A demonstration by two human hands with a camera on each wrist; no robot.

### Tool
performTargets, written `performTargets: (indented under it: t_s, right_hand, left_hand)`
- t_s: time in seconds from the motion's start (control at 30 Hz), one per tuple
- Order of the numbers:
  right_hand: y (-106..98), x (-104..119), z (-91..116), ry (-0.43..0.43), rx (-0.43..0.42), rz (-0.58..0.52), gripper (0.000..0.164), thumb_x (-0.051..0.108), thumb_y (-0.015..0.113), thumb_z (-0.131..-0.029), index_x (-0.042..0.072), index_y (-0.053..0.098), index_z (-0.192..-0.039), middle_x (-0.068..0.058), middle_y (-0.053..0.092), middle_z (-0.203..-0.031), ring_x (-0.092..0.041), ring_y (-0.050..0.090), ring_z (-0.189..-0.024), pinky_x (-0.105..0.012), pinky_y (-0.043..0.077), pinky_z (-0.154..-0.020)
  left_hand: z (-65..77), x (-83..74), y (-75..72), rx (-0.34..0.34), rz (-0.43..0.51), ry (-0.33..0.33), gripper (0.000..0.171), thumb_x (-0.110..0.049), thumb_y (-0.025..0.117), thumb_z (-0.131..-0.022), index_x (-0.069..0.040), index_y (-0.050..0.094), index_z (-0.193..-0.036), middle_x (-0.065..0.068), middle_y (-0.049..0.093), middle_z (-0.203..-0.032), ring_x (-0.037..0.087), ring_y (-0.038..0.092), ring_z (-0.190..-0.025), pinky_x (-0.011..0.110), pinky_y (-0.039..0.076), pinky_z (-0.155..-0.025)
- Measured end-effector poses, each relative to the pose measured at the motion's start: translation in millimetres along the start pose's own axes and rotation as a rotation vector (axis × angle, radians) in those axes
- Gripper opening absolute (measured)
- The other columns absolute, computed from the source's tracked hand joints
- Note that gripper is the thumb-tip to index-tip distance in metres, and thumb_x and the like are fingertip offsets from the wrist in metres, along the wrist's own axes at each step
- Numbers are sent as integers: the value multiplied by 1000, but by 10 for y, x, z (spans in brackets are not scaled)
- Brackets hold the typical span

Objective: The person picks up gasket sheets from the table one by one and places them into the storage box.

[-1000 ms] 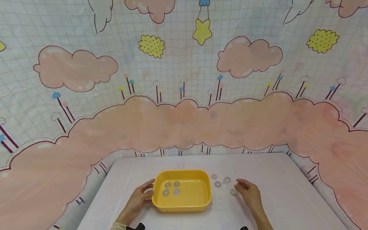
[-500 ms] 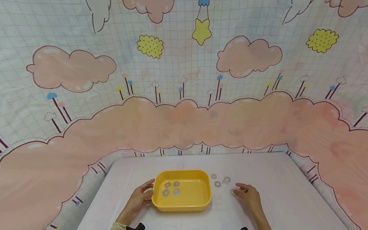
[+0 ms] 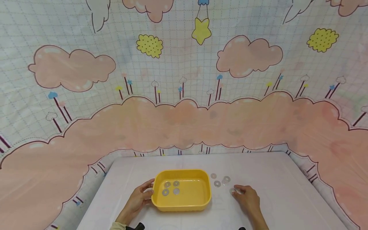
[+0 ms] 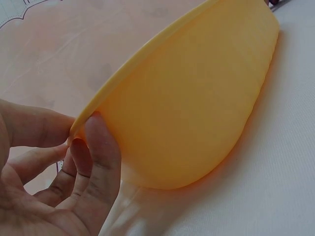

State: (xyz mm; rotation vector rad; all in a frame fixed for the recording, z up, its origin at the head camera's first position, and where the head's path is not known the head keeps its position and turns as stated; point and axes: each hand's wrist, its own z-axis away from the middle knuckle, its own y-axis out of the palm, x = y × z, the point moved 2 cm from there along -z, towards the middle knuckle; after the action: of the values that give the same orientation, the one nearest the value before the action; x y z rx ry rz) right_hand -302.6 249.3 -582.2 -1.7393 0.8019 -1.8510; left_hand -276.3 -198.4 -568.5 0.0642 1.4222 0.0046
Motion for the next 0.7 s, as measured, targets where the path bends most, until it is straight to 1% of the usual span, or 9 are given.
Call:
performTargets:
  t_s: [0.23,0.47,0.57,0.7]
  right_hand:
    - [24,-10,-1,-21,-29,42,41,29,72,-84,6,70,-118,-29,62,-119,-47,57,-109,-63,44,-88]
    - [46,-36,1,-50,-28,61,40,26,72,-84,5,70,-117,-31,60,-121,-53,54,-113,-72,37,-91]
    - [40,-27,4,-55,-25,69,39,25,72,-83,4,70,-116,-30,61,-120,-52,55,-112,-73,35,-91]
    - [32,-9,-14,-49,-24,84,38,23,73,-81,3,70,-113,-29,62,-117,-49,56,-111,-72,35,-91]
  left_hand:
    - [27,-8,13,-11,4,-4,62,-4,60,-90,0,40,-148,9,48,-121,12,61,-79,26,55,-65]
    - [23,5,18,-9,7,-16,62,-4,58,-91,0,38,-149,10,47,-123,12,61,-80,27,55,-66]
    - [25,6,21,-12,6,-17,61,-3,58,-91,0,38,-149,11,47,-122,13,61,-79,27,55,-65]
    - [32,4,22,-12,9,-11,61,-3,58,-91,0,38,-149,11,47,-123,13,60,-79,26,55,-65]
